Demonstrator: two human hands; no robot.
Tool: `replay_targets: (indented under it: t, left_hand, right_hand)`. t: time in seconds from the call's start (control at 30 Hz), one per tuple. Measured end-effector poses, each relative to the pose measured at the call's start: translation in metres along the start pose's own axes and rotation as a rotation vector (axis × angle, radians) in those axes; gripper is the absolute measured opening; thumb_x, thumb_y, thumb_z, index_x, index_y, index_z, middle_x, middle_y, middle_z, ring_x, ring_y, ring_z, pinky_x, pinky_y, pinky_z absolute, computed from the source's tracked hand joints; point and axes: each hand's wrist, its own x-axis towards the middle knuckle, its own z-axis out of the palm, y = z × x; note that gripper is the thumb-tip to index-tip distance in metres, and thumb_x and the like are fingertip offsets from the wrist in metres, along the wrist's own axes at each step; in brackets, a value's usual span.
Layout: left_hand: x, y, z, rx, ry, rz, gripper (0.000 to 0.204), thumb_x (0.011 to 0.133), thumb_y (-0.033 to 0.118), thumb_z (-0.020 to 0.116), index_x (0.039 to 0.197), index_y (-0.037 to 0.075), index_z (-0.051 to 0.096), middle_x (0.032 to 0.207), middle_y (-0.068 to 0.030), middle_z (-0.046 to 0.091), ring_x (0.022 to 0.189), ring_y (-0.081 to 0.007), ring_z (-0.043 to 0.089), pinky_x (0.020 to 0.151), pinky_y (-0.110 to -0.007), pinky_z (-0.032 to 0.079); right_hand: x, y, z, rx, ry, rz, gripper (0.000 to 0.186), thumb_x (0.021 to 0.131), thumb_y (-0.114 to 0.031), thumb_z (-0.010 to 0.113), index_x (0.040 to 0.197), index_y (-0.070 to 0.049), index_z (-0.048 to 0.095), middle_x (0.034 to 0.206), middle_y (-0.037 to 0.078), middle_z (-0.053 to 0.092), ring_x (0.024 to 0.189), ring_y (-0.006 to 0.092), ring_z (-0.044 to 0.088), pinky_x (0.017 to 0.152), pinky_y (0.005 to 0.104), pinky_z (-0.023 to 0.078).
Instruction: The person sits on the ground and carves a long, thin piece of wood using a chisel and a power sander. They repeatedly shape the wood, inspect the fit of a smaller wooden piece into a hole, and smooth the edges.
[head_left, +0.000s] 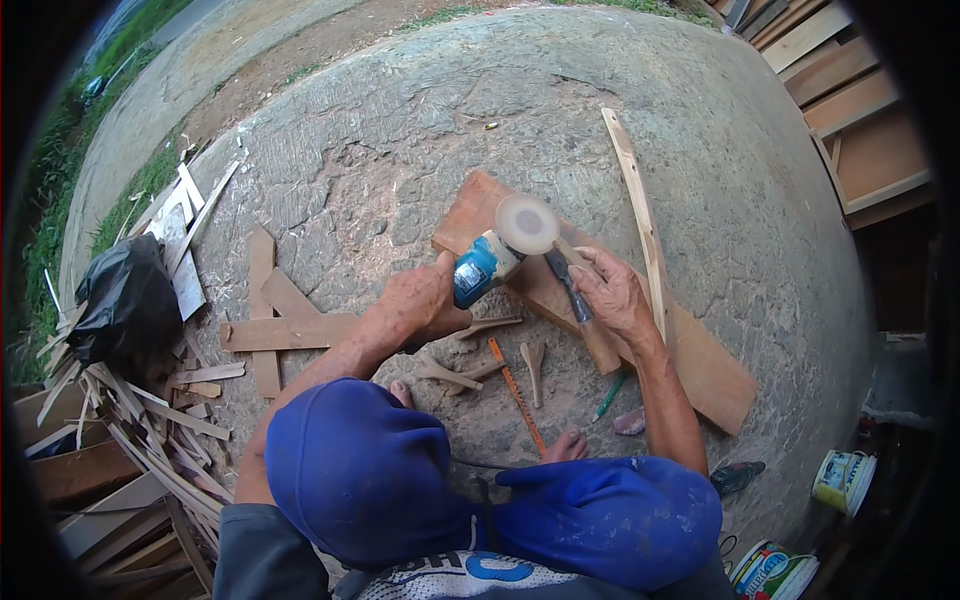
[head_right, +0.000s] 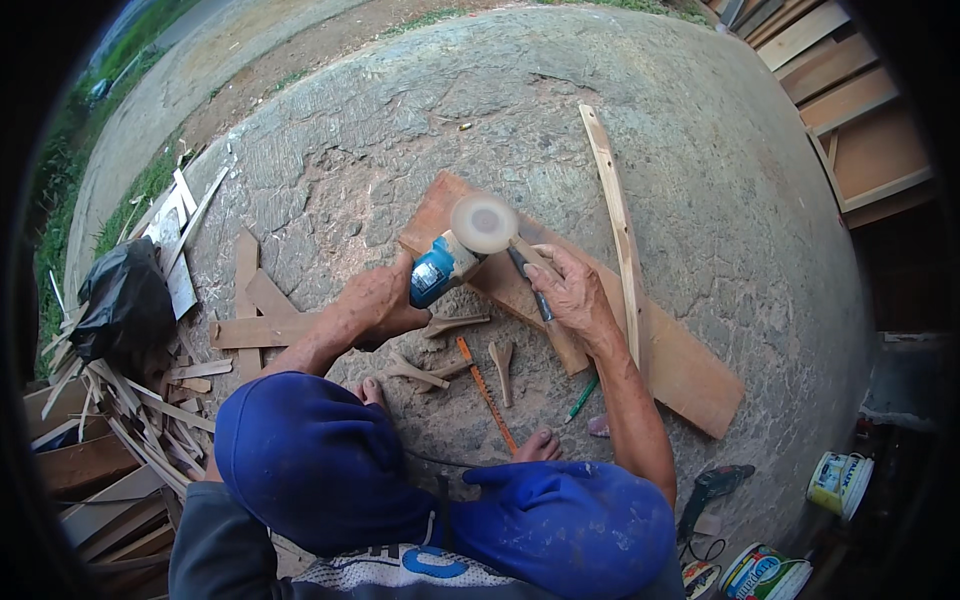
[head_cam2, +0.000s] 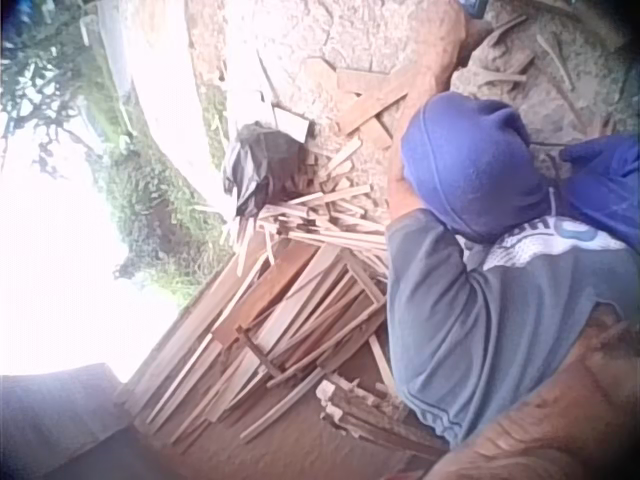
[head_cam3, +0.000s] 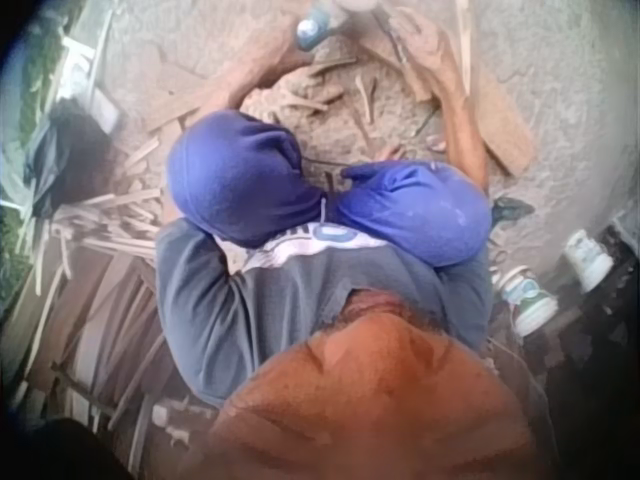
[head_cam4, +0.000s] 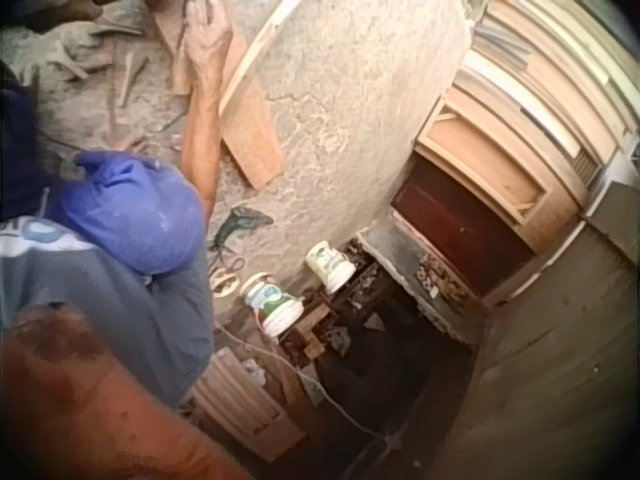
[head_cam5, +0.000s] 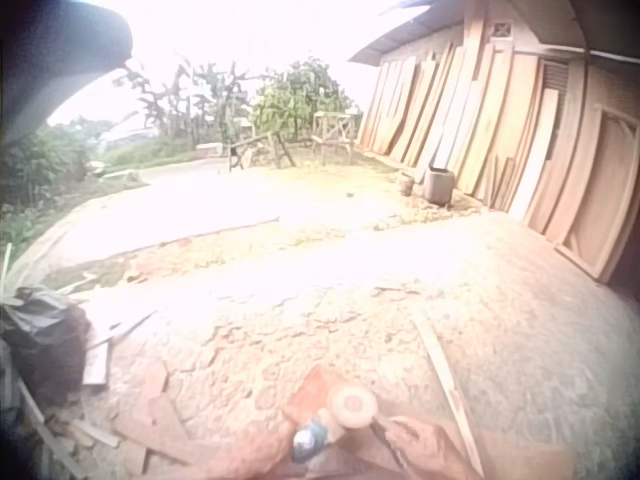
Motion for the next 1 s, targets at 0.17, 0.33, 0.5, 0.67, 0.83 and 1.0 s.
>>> replay_targets:
  t: [0.17,0.33,0.5,0.67,0.83,1.0]
  left_hand:
    - [0.001,-0.002,0.003,-0.003,0.023,0.02,0.068,0.077,0.035,0.074,0.125,-0.005,0.047,0.1,-0.0297,0.07,0.096,-0.046,0.069,0.087,-0.051,0.054]
    - [0.001,-0.002,0.003,-0.003,0.025,0.005,0.068,0.077,0.034,0.074,0.125,-0.005,0.047,0.098,-0.0295,0.07,0.096,-0.0458,0.069,0.086,-0.051,0.055]
    - [0.001,-0.002,0.004,-0.007,0.026,0.002,0.068,0.077,0.033,0.074,0.126,-0.004,0.047,0.099,-0.0293,0.07,0.096,-0.0453,0.07,0.086,-0.051,0.055]
    - [0.0,-0.001,0.002,-0.016,0.021,-0.005,0.068,0.076,0.033,0.074,0.126,-0.004,0.047,0.1,-0.0291,0.07,0.096,-0.0453,0.07,0.087,-0.051,0.055]
    - [-0.003,0.001,0.002,-0.007,0.061,0.009,0.056,0.077,0.027,0.072,0.119,-0.003,0.051,0.097,-0.0281,0.071,0.093,-0.0448,0.071,0.084,-0.052,0.056]
    - [-0.002,0.001,0.001,-0.016,0.048,0.008,0.06,0.077,0.029,0.073,0.122,-0.004,0.049,0.097,-0.0288,0.071,0.094,-0.0456,0.07,0.085,-0.052,0.055]
  right_hand:
    - [0.001,0.005,-0.001,0.005,0.018,-0.022,0.037,0.101,-0.027,0.069,0.127,-0.002,0.066,0.105,0.006,0.072,0.094,0.0104,0.064,0.083,0.0288,0.052]
    - [0.004,0.008,0.002,-0.001,0.038,-0.061,0.036,0.1,-0.027,0.07,0.126,-0.002,0.068,0.102,0.005,0.072,0.093,0.0104,0.064,0.082,0.0292,0.052]
    - [0.003,0.007,0.0,0.043,0.02,0.022,0.035,0.1,-0.027,0.069,0.126,-0.003,0.07,0.099,0.005,0.072,0.092,0.0106,0.063,0.081,0.0292,0.052]
    - [0.006,0.016,0.001,0.029,0.04,-0.005,0.035,0.101,-0.027,0.068,0.127,-0.003,0.07,0.098,0.004,0.071,0.089,0.0098,0.062,0.079,0.0286,0.051]
    - [0.005,0.009,0.002,0.066,0.027,0.051,0.036,0.101,-0.028,0.068,0.127,-0.004,0.07,0.092,0.0,0.067,0.082,0.0074,0.059,0.074,0.0267,0.05]
    - [0.005,0.007,0.001,0.047,0.019,0.054,0.035,0.102,-0.028,0.067,0.129,-0.004,0.069,0.084,-0.003,0.063,0.074,0.0062,0.056,0.066,0.0264,0.049]
